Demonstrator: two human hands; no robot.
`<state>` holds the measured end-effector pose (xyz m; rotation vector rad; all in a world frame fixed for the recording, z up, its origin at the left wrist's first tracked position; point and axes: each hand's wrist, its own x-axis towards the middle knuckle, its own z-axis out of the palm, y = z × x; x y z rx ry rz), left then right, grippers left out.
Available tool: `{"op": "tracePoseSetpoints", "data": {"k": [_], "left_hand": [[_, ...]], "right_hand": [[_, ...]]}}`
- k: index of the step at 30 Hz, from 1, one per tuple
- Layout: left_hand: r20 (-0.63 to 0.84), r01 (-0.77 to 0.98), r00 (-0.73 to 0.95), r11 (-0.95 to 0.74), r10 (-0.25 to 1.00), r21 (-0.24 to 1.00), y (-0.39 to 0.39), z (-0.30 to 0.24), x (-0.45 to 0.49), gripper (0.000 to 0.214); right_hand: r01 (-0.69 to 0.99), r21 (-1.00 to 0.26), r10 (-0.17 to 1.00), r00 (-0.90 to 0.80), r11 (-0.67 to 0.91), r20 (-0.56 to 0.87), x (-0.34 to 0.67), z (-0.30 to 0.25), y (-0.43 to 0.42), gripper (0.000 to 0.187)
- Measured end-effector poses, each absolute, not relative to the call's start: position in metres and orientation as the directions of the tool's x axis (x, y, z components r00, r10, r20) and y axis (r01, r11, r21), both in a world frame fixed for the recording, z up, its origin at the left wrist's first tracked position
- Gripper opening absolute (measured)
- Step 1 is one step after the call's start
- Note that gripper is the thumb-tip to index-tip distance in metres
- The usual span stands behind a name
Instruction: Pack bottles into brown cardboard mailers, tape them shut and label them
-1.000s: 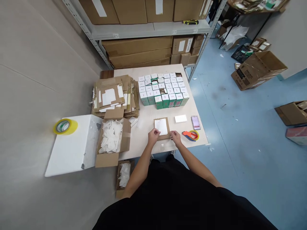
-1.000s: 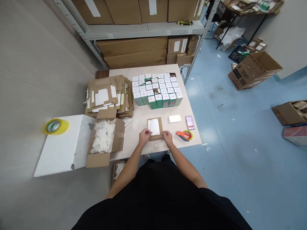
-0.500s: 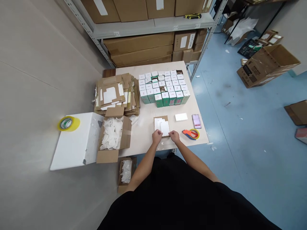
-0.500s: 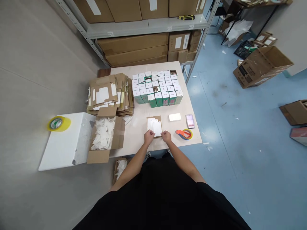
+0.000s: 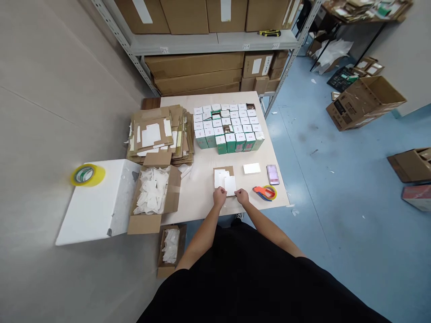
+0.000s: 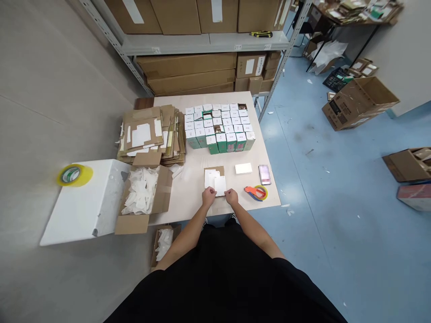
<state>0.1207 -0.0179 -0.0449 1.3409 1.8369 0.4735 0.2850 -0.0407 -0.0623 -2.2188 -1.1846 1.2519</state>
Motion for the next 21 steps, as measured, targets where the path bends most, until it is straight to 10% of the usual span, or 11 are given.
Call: {"op": "tracePoseSetpoints", "data": {"k": [21], "left_hand": [[-0.393, 0.657, -0.114, 0.365, 0.913, 0.659, -0.017, -0.036, 0.121, 0.013]], "right_hand": [[0.543, -0.574, 0.777, 0.283, -0.613, -0.562, 0.281, -0.061, -0.038, 0.014]]}}
